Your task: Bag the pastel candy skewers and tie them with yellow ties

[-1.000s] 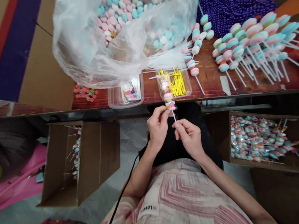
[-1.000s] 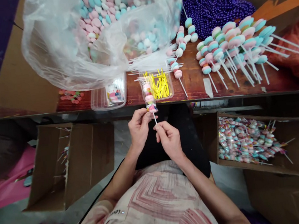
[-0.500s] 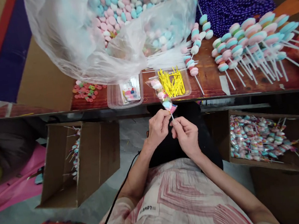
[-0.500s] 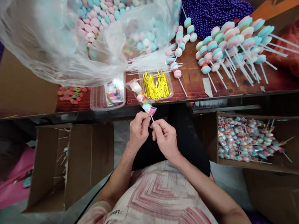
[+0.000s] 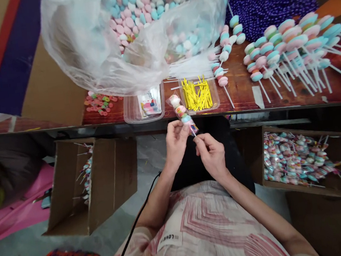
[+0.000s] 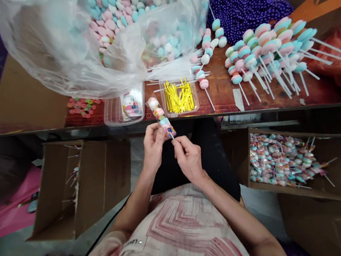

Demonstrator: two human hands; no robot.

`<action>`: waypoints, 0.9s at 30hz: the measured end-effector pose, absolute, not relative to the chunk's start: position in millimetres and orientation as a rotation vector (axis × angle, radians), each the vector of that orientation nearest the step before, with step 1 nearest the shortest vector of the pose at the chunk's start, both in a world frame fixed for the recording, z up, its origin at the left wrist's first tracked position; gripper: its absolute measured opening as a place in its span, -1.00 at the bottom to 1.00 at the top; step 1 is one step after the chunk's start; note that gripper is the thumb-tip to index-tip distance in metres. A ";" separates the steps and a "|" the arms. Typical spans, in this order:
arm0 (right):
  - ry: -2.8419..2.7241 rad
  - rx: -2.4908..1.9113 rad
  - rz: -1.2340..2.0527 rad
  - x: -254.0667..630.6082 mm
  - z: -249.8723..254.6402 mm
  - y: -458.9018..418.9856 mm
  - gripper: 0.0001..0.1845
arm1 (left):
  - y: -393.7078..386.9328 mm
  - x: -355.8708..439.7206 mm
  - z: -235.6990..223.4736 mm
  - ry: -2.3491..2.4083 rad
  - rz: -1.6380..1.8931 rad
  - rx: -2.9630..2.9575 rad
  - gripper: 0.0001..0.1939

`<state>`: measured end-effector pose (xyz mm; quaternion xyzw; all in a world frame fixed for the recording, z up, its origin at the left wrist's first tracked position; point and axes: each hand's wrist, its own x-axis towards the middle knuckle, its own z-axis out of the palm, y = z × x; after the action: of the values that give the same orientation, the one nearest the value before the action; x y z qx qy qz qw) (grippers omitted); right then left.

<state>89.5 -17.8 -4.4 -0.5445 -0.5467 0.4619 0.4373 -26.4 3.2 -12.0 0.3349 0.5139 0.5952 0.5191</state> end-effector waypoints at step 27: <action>-1.134 -1.221 1.503 92.0 -24.0 -14.5 -0.72 | 7.2 -21.1 -8.7 0.929 1.283 0.436 -0.60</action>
<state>92.0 -14.5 -24.0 -0.4902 -0.4553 0.6034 0.4338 -21.1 7.2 -8.7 0.1941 0.4141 0.5718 0.6812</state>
